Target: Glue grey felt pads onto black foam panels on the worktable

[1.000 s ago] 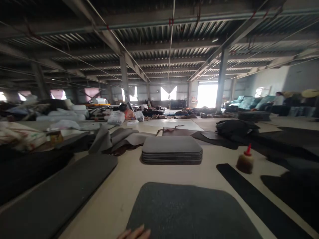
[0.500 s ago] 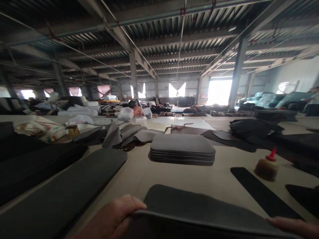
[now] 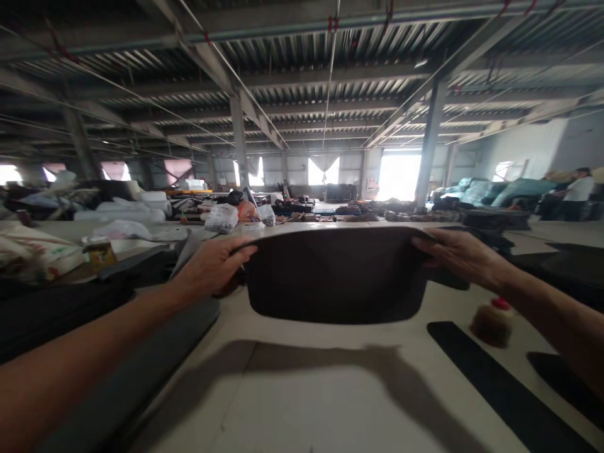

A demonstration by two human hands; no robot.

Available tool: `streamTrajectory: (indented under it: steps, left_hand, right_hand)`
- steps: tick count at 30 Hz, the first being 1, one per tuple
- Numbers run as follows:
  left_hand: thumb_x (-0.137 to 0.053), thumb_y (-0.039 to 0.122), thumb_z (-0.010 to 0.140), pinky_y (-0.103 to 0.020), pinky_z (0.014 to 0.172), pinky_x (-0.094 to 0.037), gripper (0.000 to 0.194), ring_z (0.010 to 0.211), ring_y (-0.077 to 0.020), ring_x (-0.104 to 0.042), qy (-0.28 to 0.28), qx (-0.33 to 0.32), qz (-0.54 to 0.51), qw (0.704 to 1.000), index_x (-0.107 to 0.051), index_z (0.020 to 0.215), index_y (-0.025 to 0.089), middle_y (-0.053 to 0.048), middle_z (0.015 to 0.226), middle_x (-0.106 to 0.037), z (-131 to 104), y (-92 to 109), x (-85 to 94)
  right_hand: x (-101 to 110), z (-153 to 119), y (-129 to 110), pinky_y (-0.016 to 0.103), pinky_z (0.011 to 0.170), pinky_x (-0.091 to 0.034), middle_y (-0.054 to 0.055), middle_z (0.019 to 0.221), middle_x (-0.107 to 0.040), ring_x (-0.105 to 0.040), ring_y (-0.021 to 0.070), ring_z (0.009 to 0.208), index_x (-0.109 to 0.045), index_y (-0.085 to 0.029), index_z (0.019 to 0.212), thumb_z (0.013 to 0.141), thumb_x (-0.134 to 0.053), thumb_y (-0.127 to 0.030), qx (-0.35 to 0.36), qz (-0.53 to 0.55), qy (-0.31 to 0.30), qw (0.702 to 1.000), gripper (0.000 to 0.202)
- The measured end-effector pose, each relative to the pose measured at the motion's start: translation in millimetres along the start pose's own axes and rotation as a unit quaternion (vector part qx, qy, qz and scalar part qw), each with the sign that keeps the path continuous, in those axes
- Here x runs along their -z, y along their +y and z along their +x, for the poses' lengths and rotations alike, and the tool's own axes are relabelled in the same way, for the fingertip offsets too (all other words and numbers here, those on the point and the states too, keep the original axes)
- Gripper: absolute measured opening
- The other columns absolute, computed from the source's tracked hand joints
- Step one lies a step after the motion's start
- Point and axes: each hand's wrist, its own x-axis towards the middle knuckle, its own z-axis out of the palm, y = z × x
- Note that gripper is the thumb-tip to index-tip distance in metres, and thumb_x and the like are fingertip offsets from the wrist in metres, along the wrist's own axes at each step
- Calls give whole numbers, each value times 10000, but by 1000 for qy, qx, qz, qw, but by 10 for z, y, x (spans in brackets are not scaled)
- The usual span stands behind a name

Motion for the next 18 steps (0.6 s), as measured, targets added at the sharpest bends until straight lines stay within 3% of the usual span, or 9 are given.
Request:
streamTrajectory:
  steps: [2, 4, 7, 8, 10, 14, 16, 18]
  left_hand:
    - [-520, 425, 941, -340, 820, -532, 313, 866, -227, -682, 76, -62, 60, 993, -719, 1095, 238, -17, 947, -746, 257, -14, 39]
    - [-488, 421, 964, -383, 977, -499, 370, 1038, -228, -660, 128, -108, 79, 983, -681, 1193, 205, -48, 1137, -723, 463, -79, 3]
    - [-409, 355, 997, -430, 1140, -371, 444, 1277, -229, -537, 121, -107, 73, 984, -602, 1283, 76, -85, 1344, -616, 616, -337, -286]
    - [-398, 308, 994, -447, 1157, -345, 435, 1307, -238, -511, 98, -94, 75, 988, -592, 1287, 50, -85, 1367, -598, 615, -460, -446]
    - [-449, 231, 935, -432, 1165, -360, 371, 1288, -246, -537, 45, -54, 84, 994, -679, 1206, 124, -85, 1346, -630, 536, -722, -831]
    - [-521, 205, 877, -403, 1125, -429, 304, 1215, -261, -610, -58, 27, 92, 994, -755, 1071, 224, -75, 1227, -709, 228, -1119, -1555]
    - [-477, 212, 900, -395, 1115, -434, 342, 1224, -260, -606, -82, 50, 88, 991, -741, 1118, 209, -90, 1269, -687, 108, -1210, -1753]
    - [-434, 218, 919, -386, 1126, -414, 384, 1255, -252, -584, -96, 61, 81, 990, -717, 1178, 196, -96, 1319, -657, 50, -1245, -1826]
  right_hand:
    - [21, 246, -22, 421, 713, -624, 71, 999, -686, -664, 328, 912, -701, -223, 1159, 909, -556, -715, 52, -47, 83, 994, 570]
    - [-14, 400, 23, 463, 861, -578, 73, 1016, -694, -662, 312, 938, -688, -207, 1211, 1006, -475, -587, 137, -119, 169, 969, 481]
    - [-229, 513, 269, 467, 1076, -440, 108, 1261, -626, -576, 300, 1169, -639, -164, 1294, 1028, -442, -358, 250, -188, 233, 921, 384]
    - [-344, 525, 404, 457, 1124, -393, 112, 1352, -571, -517, 290, 1256, -613, -154, 1328, 1006, -441, -283, 257, -201, 217, 920, 387]
    - [-616, 506, 732, 452, 1176, -330, 113, 1437, -500, -430, 271, 1347, -590, -147, 1355, 944, -431, -161, 221, -234, 151, 935, 441]
    - [-1145, 310, 1405, 483, 1133, -401, 127, 1341, -589, -473, 292, 1323, -677, -150, 1253, 867, -402, -42, 141, -274, 35, 951, 486]
    - [-1298, 192, 1636, 457, 1107, -440, 103, 1333, -600, -483, 281, 1319, -685, -174, 1253, 844, -390, -10, 120, -281, -8, 952, 531]
    - [-1352, 116, 1765, 450, 1106, -440, 104, 1368, -574, -467, 275, 1334, -654, -172, 1310, 849, -366, 4, 103, -284, -31, 953, 572]
